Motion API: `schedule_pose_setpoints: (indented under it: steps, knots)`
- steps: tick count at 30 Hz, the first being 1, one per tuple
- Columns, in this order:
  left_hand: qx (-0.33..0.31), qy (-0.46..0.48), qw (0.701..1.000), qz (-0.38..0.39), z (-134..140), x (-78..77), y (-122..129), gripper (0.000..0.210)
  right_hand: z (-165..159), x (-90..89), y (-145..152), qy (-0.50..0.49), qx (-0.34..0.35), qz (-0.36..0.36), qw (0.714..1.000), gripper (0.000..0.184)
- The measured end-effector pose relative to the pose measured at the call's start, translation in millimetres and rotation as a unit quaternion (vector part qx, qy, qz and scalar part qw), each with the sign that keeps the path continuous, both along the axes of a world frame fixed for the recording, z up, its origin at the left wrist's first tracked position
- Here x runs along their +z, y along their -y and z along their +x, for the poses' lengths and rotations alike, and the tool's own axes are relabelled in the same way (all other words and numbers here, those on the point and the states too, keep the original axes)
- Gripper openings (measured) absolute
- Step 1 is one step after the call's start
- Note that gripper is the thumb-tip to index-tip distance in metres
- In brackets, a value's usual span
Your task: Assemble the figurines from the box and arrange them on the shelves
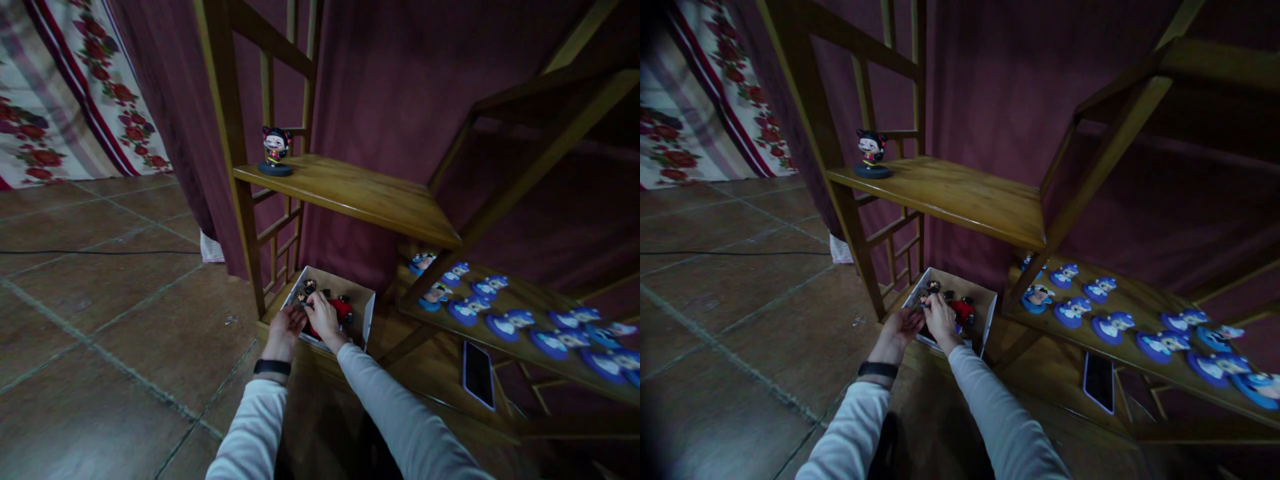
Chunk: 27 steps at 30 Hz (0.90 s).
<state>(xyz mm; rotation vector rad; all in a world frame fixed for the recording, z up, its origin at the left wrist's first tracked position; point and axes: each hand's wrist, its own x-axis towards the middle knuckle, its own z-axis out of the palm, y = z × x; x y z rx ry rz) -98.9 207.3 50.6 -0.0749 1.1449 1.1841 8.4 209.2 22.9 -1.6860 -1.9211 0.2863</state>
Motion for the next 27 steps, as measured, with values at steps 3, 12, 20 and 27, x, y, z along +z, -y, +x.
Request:
schedule_pose_setpoints:
  steps: [3, 12, 20, 27]
  knots:
    - [-0.020, 0.013, 0.999, 0.024, 4.6, 0.0, -1.7, 0.008, -8.8, 5.2, 11.5, -0.030, 0.053, 0.031, 0.998, 0.019]
    - [0.048, 0.052, 0.997, 0.038, 5.8, -0.6, -9.0, 0.026, 53.1, -16.3, 21.3, -0.197, -0.024, 0.022, 0.980, 0.036]
    - [0.059, 0.049, 0.994, 0.072, 7.2, 2.4, -13.8, 0.023, 103.5, -39.0, 21.6, -0.212, -0.129, -0.025, 0.968, 0.030]
    - [0.066, 0.005, 0.998, 0.023, 5.0, -6.5, -18.8, 0.020, 96.6, -43.3, 24.5, -0.147, -0.119, -0.031, 0.982, 0.025]
